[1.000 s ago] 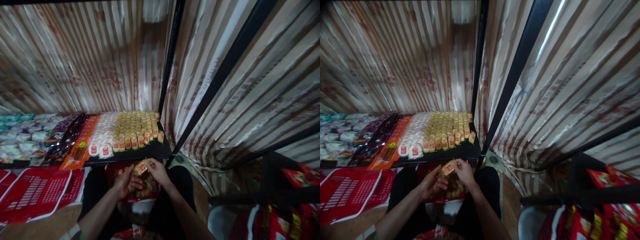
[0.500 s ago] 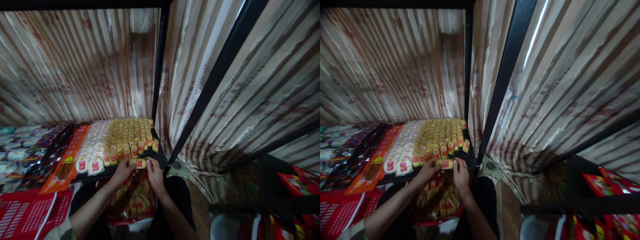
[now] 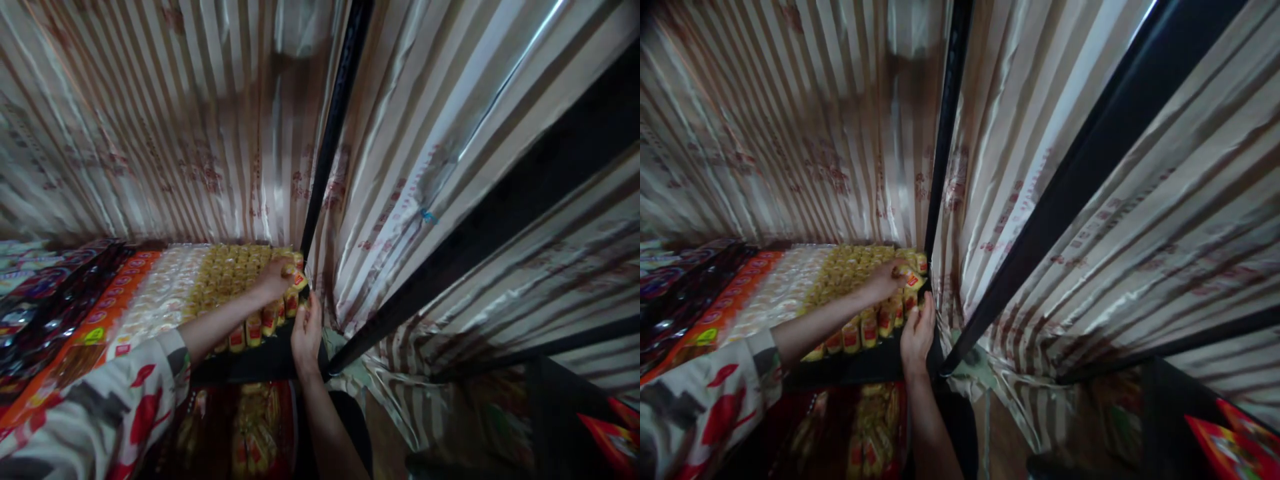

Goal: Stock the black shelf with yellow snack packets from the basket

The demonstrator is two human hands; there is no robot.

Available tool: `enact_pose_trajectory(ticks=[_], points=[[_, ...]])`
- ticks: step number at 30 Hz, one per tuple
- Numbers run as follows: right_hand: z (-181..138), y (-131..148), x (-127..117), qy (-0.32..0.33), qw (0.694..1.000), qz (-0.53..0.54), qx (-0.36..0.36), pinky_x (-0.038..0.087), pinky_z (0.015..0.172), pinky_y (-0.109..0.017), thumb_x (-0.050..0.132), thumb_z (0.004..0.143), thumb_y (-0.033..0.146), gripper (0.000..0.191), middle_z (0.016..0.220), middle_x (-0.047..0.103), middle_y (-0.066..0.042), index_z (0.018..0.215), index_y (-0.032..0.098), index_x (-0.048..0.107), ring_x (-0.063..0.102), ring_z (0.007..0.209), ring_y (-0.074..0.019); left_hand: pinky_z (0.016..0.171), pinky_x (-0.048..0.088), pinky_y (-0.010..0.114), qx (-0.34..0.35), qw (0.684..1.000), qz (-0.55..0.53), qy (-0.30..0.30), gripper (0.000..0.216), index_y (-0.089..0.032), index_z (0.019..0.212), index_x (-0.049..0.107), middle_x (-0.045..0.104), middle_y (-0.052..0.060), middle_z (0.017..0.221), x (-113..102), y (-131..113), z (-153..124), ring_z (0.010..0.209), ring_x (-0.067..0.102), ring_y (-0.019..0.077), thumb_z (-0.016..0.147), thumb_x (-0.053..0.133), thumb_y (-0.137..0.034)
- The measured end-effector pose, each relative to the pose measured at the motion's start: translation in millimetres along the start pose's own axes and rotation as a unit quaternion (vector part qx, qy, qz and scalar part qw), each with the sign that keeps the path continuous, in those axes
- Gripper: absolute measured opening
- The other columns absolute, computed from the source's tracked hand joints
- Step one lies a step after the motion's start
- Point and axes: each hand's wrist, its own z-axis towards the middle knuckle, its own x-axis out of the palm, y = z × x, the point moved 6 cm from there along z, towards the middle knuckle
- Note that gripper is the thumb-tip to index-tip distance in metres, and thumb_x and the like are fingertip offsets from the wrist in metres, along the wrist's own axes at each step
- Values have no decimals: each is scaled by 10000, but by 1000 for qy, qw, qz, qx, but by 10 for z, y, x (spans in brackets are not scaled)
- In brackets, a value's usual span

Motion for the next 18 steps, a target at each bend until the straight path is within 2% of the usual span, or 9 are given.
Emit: enact_pose_trajectory(ticks=[3,6,10,14,18], points=[[173,-22,54,-9,1000,4,6,280,1068,-415,303,891,396,539,1372,422,-163,1327,92,390,367,1283,-220,950,410,271,51,997,49,12,407,-188,1169,556,616,51,1162,97,-146,319,1069,561,172,769,525,-119],[352,-33,113,-16,1000,11,19,247,1082,-418,285,893,395,540,1382,411,-156,1333,100,384,354,1293,-222,993,378,281,72,994,80,13,456,-152,1235,488,560,90,1251,227,-188,567,1145,518,192,783,540,-144],[567,-55,207,-20,998,25,49,223,1094,-407,255,895,411,556,1401,394,-143,1348,111,373,325,1315,-221,925,424,296,80,991,104,15,441,-101,1216,457,605,128,1153,421,-131,803,1051,576,215,790,556,-162],[720,-148,295,-20,996,52,71,239,1090,-386,215,900,468,591,1370,436,-147,1315,100,421,355,1299,-211,843,456,297,94,985,138,47,348,-168,1131,511,644,92,1039,596,-55,963,974,606,212,788,567,-179],[812,-301,391,10,991,69,111,242,1094,-369,194,899,514,635,1393,417,-133,1333,105,412,357,1304,-201,854,446,275,106,977,165,80,329,-191,1115,545,634,76,1056,720,13,1053,1010,581,197,788,551,-153]])
